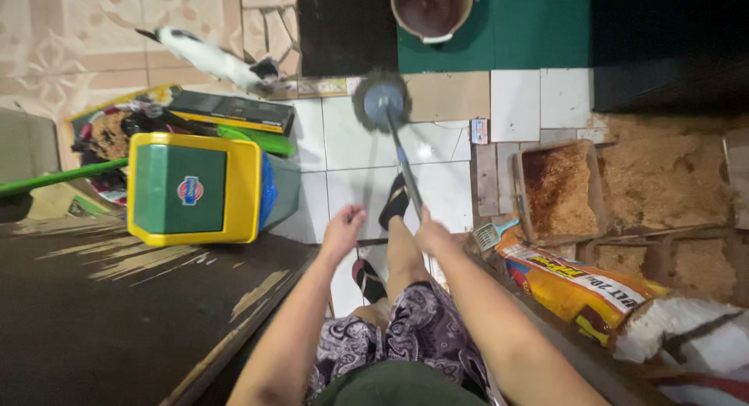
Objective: The person mops a tiled floor using a spin mop and a wringer bucket. They repeatedly dip the mop into the water, wring it out using the bucket's mechanism, and mop the floor. The person also handles a cardboard box, placing it into a trash bin, and later replaces the trash bag in the bin.
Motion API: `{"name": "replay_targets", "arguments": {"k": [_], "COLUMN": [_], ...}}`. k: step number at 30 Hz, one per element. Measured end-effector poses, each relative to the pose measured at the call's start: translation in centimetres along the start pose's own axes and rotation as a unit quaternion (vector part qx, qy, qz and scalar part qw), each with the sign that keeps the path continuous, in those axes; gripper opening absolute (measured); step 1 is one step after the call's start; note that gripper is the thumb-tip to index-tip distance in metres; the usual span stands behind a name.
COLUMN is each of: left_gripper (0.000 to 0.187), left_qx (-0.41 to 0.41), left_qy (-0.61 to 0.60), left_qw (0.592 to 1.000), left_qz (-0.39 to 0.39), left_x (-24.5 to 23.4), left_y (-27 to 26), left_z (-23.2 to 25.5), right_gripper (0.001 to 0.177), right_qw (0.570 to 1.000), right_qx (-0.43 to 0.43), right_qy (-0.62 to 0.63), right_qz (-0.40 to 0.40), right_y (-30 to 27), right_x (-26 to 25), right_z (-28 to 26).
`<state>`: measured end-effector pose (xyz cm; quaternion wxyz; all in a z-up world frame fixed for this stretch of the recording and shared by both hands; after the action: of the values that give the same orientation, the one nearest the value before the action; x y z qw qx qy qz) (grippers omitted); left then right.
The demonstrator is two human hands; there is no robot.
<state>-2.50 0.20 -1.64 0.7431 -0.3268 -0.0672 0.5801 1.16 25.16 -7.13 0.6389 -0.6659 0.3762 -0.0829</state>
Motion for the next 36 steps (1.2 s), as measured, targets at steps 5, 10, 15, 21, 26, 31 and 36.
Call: {"name": "replay_targets", "arguments": {"k": [5,10,15,21,26,31,36], "left_gripper": [0.032,0.031,0.032,0.032,0.031,0.029,0.030], "left_qx": [-0.004,0.029,0.027,-0.016,-0.041,-0.051,-0.069], "left_qy": [-0.035,-0.051,-0.051,-0.029,-0.044,-0.022,-0.032], "left_qw": [0.999,0.998,0.998,0.999,0.998,0.998,0.997], "left_qz": [-0.009,-0.010,-0.010,0.007,0.001,0.003,-0.010], "left_x": [1.2,1.1,-0.1,-1.3,0.2,1.2,1.9], "left_y": [-4.7,-4.7,-2.6,2.6,9.0,13.1,13.6], "left_z": [-1.8,0.6,2.6,4.4,7.3,9.9,9.1], "right_gripper": [0.080,0.068,0.061,0.070,0.066,0.065,0.064], "right_qw": [0.994,0.952,0.916,0.945,0.958,0.969,0.971], "right_qx": [-0.090,-0.035,-0.067,-0.051,-0.091,-0.112,-0.083], "right_qy": [-0.011,0.296,0.385,0.293,0.155,0.067,0.158], "right_qz": [0.057,0.066,0.090,0.137,0.222,0.208,0.158], "right_y": [-2.9,-6.2,-4.0,5.5,14.6,19.3,17.6], "right_x": [7.4,8.1,4.6,-7.0,-16.9,-26.3,-28.3], "right_z": [2.6,1.2,-2.8,-8.8,-12.5,-15.4,-14.9]}}
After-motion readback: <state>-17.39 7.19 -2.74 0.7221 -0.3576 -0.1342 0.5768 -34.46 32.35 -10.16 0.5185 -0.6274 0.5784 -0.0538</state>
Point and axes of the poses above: each hand's wrist, its own y-axis towards the middle knuckle, its own x-axis out of the palm, z = x × y, the point moved 3 cm from there along y, towards the middle knuckle, and after that the axes turned 3 degrees about -z, right-handed, at the moved point
